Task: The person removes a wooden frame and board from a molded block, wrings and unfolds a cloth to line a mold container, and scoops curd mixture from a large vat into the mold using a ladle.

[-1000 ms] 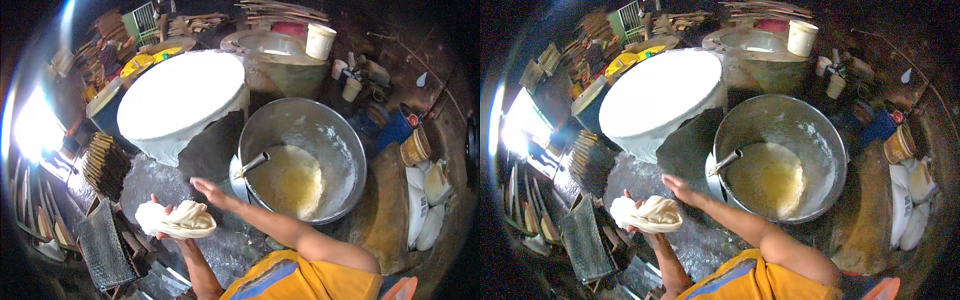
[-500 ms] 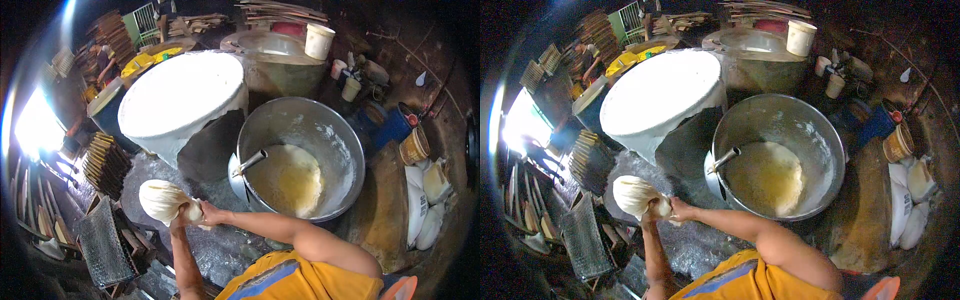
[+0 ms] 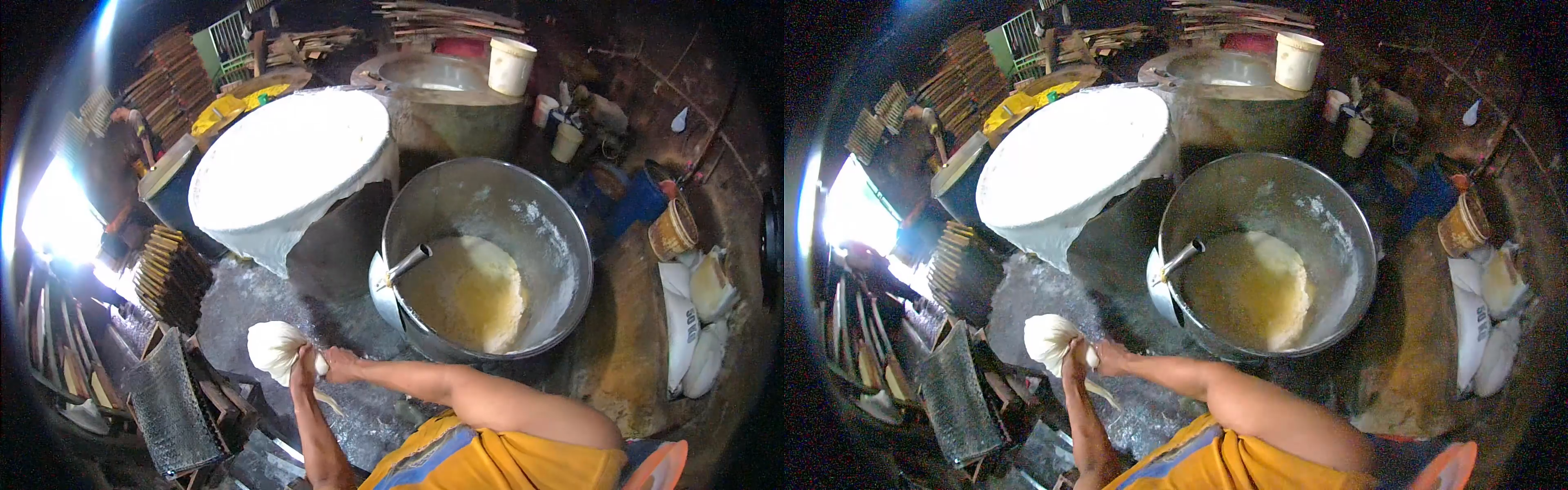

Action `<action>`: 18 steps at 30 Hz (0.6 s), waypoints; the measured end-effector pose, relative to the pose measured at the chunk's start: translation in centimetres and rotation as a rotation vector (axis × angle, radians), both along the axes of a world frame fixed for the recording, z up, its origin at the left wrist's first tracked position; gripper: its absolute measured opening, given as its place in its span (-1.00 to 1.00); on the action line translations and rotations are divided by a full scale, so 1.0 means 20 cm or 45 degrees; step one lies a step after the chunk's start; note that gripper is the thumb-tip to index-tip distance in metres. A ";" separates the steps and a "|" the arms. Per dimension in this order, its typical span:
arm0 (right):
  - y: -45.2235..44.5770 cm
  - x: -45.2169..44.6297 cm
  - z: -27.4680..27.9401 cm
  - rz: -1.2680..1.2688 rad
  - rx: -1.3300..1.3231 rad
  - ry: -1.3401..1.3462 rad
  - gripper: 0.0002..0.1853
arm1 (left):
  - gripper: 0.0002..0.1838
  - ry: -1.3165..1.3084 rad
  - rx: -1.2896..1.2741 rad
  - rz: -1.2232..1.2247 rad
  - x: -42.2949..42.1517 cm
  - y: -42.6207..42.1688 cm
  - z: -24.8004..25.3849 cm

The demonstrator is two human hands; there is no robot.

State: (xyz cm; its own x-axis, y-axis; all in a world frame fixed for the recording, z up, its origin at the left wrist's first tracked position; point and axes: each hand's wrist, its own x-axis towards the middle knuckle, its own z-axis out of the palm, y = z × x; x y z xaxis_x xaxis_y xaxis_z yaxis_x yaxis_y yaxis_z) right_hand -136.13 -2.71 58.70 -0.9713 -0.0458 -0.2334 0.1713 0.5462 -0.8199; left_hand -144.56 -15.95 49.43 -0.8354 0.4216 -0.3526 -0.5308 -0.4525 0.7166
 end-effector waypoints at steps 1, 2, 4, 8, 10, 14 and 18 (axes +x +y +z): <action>0.00 0.02 -0.04 0.021 -0.120 0.009 -0.53 | -0.65 0.109 -0.261 -0.057 0.02 -0.04 0.07; -0.02 0.03 -0.15 0.021 -0.126 0.076 -0.49 | -0.54 0.069 -0.284 -0.125 0.01 -0.07 0.05; -0.07 -0.01 -0.41 0.023 -0.134 0.220 -0.42 | -0.47 0.347 -0.416 -0.215 0.05 -0.13 0.20; 0.02 0.02 -0.34 0.015 -0.249 -0.117 -0.36 | -0.55 0.554 -0.485 -0.303 0.08 -0.23 0.50; 0.06 0.06 -0.18 -0.075 -0.234 -0.083 -0.33 | -0.61 0.671 -0.664 -0.321 0.11 -0.25 0.67; 0.13 0.02 -0.31 -0.334 0.029 0.121 -0.34 | -0.70 0.708 -0.578 -0.454 -0.01 -0.39 0.71; 0.10 -0.04 -0.02 -0.047 -0.231 0.781 -0.49 | -0.77 0.984 -0.881 -0.788 0.00 -0.31 0.87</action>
